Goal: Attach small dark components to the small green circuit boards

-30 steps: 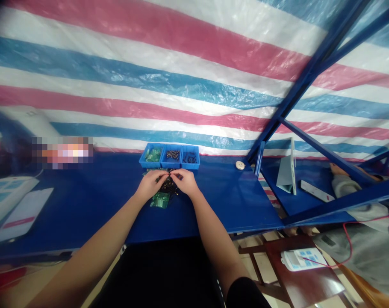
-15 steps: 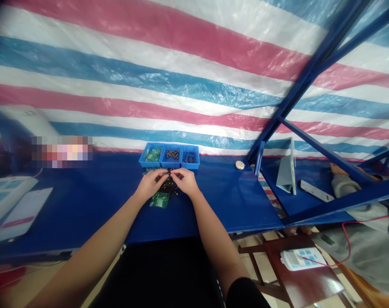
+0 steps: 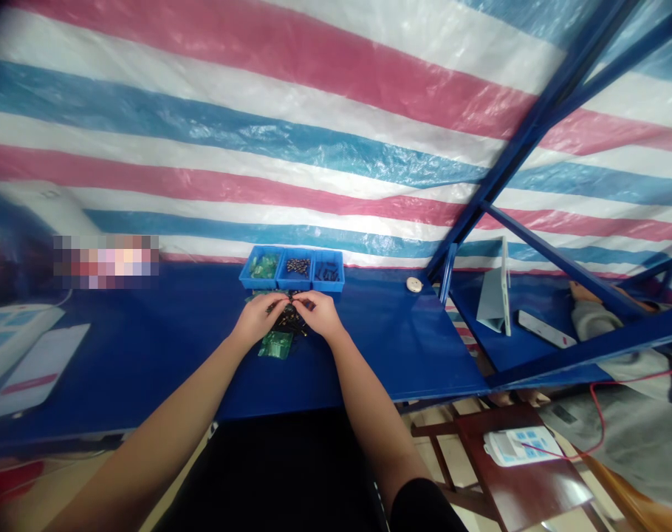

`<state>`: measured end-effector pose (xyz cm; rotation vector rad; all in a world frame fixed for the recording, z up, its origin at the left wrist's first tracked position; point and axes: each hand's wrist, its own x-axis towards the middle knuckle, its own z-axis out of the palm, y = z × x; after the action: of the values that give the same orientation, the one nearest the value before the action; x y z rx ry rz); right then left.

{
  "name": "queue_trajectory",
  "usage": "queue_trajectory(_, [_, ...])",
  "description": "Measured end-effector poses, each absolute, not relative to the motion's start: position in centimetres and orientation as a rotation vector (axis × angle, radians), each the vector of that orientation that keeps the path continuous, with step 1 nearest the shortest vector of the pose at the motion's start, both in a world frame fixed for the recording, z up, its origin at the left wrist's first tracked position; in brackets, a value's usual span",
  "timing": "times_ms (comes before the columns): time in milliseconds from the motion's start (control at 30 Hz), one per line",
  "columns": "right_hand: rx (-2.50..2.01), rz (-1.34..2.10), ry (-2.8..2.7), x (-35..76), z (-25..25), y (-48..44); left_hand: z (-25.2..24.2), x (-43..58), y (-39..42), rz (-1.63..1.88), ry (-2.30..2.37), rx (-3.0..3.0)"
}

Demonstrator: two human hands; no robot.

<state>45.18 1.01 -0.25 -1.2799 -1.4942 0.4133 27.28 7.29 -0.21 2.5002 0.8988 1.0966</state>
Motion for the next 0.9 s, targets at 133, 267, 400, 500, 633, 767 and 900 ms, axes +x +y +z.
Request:
queue_trajectory(133, [-1.264, 0.403, -1.496, 45.17, -0.01, 0.95, -0.36, 27.23, 7.35, 1.105, 0.918, 2.496])
queue_trajectory(267, [-1.270, 0.399, -1.512, 45.14, 0.23, 0.83, -0.65, 27.22, 7.56, 1.162, 0.862, 2.507])
queue_trajectory(400, [-1.261, 0.404, -1.517, 45.14, 0.20, 0.80, -0.61, 27.23, 7.55, 1.158, 0.835, 2.509])
queue_trajectory(500, [-1.269, 0.409, -1.517, 45.13, 0.16, 0.82, -0.54, 27.22, 7.46, 1.139, 0.878, 2.505])
queue_trajectory(633, [-1.276, 0.419, -1.521, 45.11, 0.06, 0.84, -0.59, 27.18, 7.45, 1.163, 0.854, 2.505])
queue_trajectory(767, [-1.272, 0.420, -1.522, 45.08, -0.04, 0.87, -0.54, 27.14, 7.47, 1.162, 0.817, 2.524])
queue_trajectory(900, [-1.281, 0.403, -1.526, 45.07, -0.06, 0.92, -0.34, 27.16, 7.38, 1.137, 0.845, 2.531])
